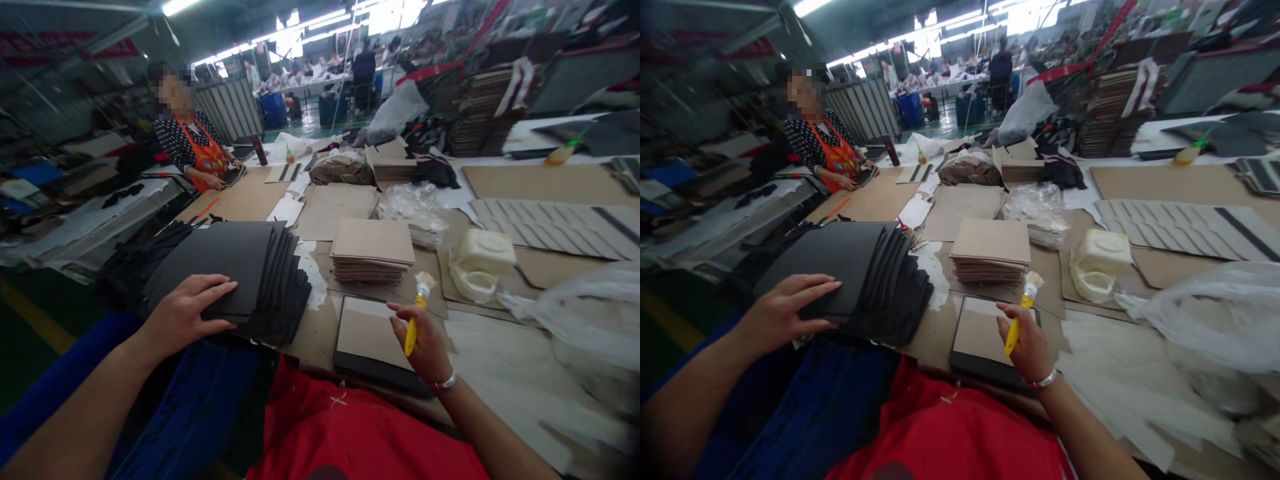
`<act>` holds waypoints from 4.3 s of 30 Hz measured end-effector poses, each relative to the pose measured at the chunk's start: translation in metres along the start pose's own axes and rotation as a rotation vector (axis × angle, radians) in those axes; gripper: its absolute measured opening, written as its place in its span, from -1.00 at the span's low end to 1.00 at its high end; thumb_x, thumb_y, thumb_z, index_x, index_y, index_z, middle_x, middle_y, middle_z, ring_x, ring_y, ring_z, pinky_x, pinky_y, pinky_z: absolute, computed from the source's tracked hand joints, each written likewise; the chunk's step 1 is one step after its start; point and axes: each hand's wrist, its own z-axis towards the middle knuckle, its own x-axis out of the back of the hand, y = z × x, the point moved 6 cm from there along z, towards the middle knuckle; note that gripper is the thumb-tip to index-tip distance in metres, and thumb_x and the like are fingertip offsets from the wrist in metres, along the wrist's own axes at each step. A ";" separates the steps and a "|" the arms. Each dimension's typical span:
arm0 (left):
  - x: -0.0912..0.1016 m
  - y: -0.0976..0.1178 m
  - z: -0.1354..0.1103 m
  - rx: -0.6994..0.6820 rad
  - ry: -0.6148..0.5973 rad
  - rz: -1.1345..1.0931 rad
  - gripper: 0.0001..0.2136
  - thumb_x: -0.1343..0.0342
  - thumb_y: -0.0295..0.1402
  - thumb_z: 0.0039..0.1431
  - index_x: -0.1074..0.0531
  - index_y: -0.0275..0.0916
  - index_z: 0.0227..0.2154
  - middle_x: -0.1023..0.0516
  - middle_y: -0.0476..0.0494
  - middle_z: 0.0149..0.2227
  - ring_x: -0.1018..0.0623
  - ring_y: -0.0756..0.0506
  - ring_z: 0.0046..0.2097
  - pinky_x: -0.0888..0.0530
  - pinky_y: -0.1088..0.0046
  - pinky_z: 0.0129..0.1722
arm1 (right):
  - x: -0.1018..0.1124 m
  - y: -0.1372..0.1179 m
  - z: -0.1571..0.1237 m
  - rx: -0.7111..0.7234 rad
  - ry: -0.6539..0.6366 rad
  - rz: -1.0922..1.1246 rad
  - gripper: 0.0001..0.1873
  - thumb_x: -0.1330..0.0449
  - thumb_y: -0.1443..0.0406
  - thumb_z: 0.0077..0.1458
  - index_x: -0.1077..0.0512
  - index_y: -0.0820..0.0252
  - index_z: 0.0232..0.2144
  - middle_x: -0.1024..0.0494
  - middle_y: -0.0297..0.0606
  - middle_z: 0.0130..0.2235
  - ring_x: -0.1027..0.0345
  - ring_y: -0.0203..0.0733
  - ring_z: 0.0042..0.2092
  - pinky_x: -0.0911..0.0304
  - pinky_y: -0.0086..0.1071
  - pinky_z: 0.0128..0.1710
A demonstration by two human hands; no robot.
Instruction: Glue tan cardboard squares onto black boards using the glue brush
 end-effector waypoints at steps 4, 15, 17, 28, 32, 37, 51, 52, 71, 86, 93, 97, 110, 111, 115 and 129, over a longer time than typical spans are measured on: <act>0.004 0.003 0.000 0.028 0.049 -0.084 -0.67 -0.07 -0.16 0.09 -0.41 -0.15 -0.10 -0.45 -0.13 -0.09 -0.45 -0.13 -0.07 -0.40 0.29 -0.01 | 0.006 -0.027 0.002 0.003 -0.005 0.083 -0.82 -0.11 0.25 0.12 -0.28 0.10 -0.19 -0.52 -0.23 -0.18 -0.43 -0.24 -0.26 -0.35 -0.35 -0.26; -0.011 0.020 0.016 0.022 0.139 0.037 -0.43 -0.12 0.03 0.00 -0.32 -0.21 0.01 -0.35 -0.27 0.05 -0.34 -0.24 0.09 -0.28 0.12 0.09 | 0.003 -0.041 0.003 0.007 -0.047 0.177 -0.80 -0.13 0.26 0.11 -0.28 0.10 -0.17 -0.53 -0.24 -0.19 -0.43 -0.27 -0.30 -0.36 -0.39 -0.30; -0.011 0.016 0.015 0.007 0.132 0.050 -0.43 -0.08 0.02 0.04 -0.29 -0.21 0.05 -0.32 -0.28 0.10 -0.30 -0.25 0.12 -0.25 0.11 0.11 | 0.003 -0.040 0.002 -0.016 -0.055 0.190 -0.80 -0.13 0.26 0.11 -0.28 0.09 -0.17 -0.53 -0.24 -0.19 -0.43 -0.27 -0.30 -0.36 -0.39 -0.30; -0.009 0.018 0.007 -0.230 0.185 0.225 -0.62 -0.02 -0.32 0.18 -0.28 -0.25 0.06 -0.41 -0.25 0.07 -0.42 -0.18 0.08 -0.41 0.21 0.03 | -0.013 -0.055 0.012 -0.095 -0.092 0.424 -0.83 -0.14 0.21 0.10 -0.28 0.11 -0.25 -0.51 -0.23 -0.23 -0.44 -0.24 -0.22 -0.37 -0.32 -0.21; 0.015 0.049 0.006 -0.350 0.382 0.322 -0.47 -0.06 -0.44 0.13 -0.12 -0.19 0.18 -0.39 -0.17 0.10 -0.47 -0.16 0.03 -0.48 0.22 -0.06 | -0.021 -0.070 0.015 -0.281 -0.135 0.767 -0.74 -0.11 0.09 0.10 -0.17 0.08 -0.29 -0.50 -0.26 -0.18 -0.46 -0.27 -0.26 -0.40 -0.35 -0.31; -0.002 0.168 0.032 -0.621 0.458 0.153 -0.61 -0.10 -0.40 0.11 -0.32 -0.22 0.04 -0.42 -0.21 0.07 -0.41 -0.19 0.09 -0.44 0.25 -0.03 | -0.023 -0.053 0.022 -0.533 -0.045 1.012 -0.61 0.03 -0.10 0.09 -0.05 0.04 -0.29 -0.47 -0.33 -0.20 -0.43 -0.33 -0.40 -0.36 -0.38 -0.43; -0.271 0.196 0.024 0.397 -0.045 -0.564 -0.51 -0.04 -0.24 0.13 -0.19 -0.33 0.09 -0.29 -0.41 0.11 -0.32 -0.24 0.15 -0.34 0.10 0.09 | -0.014 0.129 -0.079 -0.455 -0.358 -0.353 -0.81 0.00 0.26 0.12 -0.26 0.23 -0.22 -0.47 -0.14 -0.34 -0.33 -0.19 -0.40 -0.15 -0.36 -0.42; -0.277 0.191 0.023 0.444 -0.083 -0.592 -0.51 -0.05 -0.24 0.13 -0.19 -0.35 0.09 -0.30 -0.42 0.11 -0.32 -0.24 0.15 -0.34 0.12 0.09 | -0.016 0.130 -0.077 -0.440 -0.370 -0.374 -0.79 0.00 0.26 0.13 -0.27 0.25 -0.21 -0.47 -0.12 -0.31 -0.35 -0.18 -0.38 -0.16 -0.36 -0.41; -0.276 0.293 0.058 -0.379 -0.452 -0.362 -0.49 -0.10 -0.22 0.09 -0.23 -0.35 0.07 -0.28 -0.40 0.14 -0.30 -0.27 0.15 -0.30 0.16 0.05 | -0.077 0.041 -0.004 -0.586 -0.637 0.493 -0.65 -0.11 0.05 0.00 -0.42 0.23 -0.37 -0.36 -0.41 -0.61 -0.18 -0.40 -0.61 -0.10 -0.51 -0.63; -0.275 0.285 0.066 -0.414 -0.423 -0.359 -0.62 -0.07 -0.22 0.12 -0.33 -0.23 -0.01 -0.34 -0.25 0.11 -0.33 -0.21 0.08 -0.37 0.25 -0.11 | -0.030 0.151 0.005 -0.841 -0.259 0.222 -0.68 -0.07 0.05 -0.02 -0.32 0.17 -0.55 -0.30 -0.43 -0.68 -0.09 -0.40 -0.69 -0.02 -0.47 -0.68; -0.275 0.285 0.066 -0.402 -0.388 -0.358 -0.67 -0.05 -0.25 0.14 -0.35 -0.22 -0.04 -0.37 -0.23 0.09 -0.35 -0.21 0.06 -0.37 0.26 -0.12 | 0.032 0.151 -0.037 -0.784 -0.251 0.051 -0.67 -0.03 0.05 0.02 -0.38 0.18 -0.50 -0.34 -0.43 -0.67 -0.17 -0.38 -0.64 -0.09 -0.49 -0.60; -0.277 0.289 0.064 -0.407 -0.412 -0.339 -0.63 -0.06 -0.25 0.13 -0.34 -0.27 -0.01 -0.35 -0.25 0.11 -0.35 -0.23 0.07 -0.38 0.24 -0.10 | 0.036 0.113 -0.043 -0.633 -0.562 -0.031 -0.67 -0.05 0.09 0.04 -0.40 0.17 -0.58 -0.34 -0.43 -0.68 -0.22 -0.37 -0.59 -0.10 -0.50 -0.55; -0.279 0.297 0.069 -0.413 -0.545 -0.377 -0.55 -0.06 -0.21 0.12 -0.33 -0.41 0.00 -0.31 -0.44 0.12 -0.32 -0.31 0.12 -0.41 0.22 -0.07 | -0.109 0.091 0.034 -0.512 -0.503 0.371 -0.71 -0.10 0.10 -0.02 -0.41 0.22 -0.47 -0.41 -0.37 -0.52 -0.20 -0.40 -0.54 -0.14 -0.49 -0.51; -0.277 0.294 0.072 -0.403 -0.545 -0.405 -0.55 -0.07 -0.19 0.11 -0.33 -0.39 -0.01 -0.33 -0.42 0.11 -0.34 -0.30 0.10 -0.43 0.23 -0.09 | -0.098 0.095 0.043 -0.523 -0.427 0.369 -0.73 -0.10 0.11 -0.02 -0.40 0.21 -0.46 -0.41 -0.37 -0.51 -0.20 -0.40 -0.53 -0.14 -0.49 -0.51; -0.262 0.276 0.106 -0.315 -0.420 -0.534 -0.62 -0.01 -0.16 0.16 -0.33 -0.25 -0.03 -0.47 -0.24 -0.06 -0.48 -0.14 -0.11 -0.45 0.37 -0.19 | -0.040 0.101 0.070 -0.654 -0.332 0.591 -0.72 -0.16 0.09 -0.03 -0.37 0.17 -0.34 -0.31 -0.46 -0.60 -0.12 -0.41 -0.61 -0.04 -0.50 -0.62; -0.246 0.206 0.274 0.040 -0.119 -0.184 -0.29 -0.02 0.00 0.07 -0.09 -0.35 0.20 -0.07 -0.42 0.26 -0.04 -0.36 0.28 -0.01 -0.12 0.18 | -0.091 0.087 0.231 -0.439 -0.518 0.760 -0.75 -0.24 0.17 -0.13 -0.41 0.26 -0.46 -0.29 -0.49 -0.66 -0.09 -0.47 -0.65 0.04 -0.55 -0.68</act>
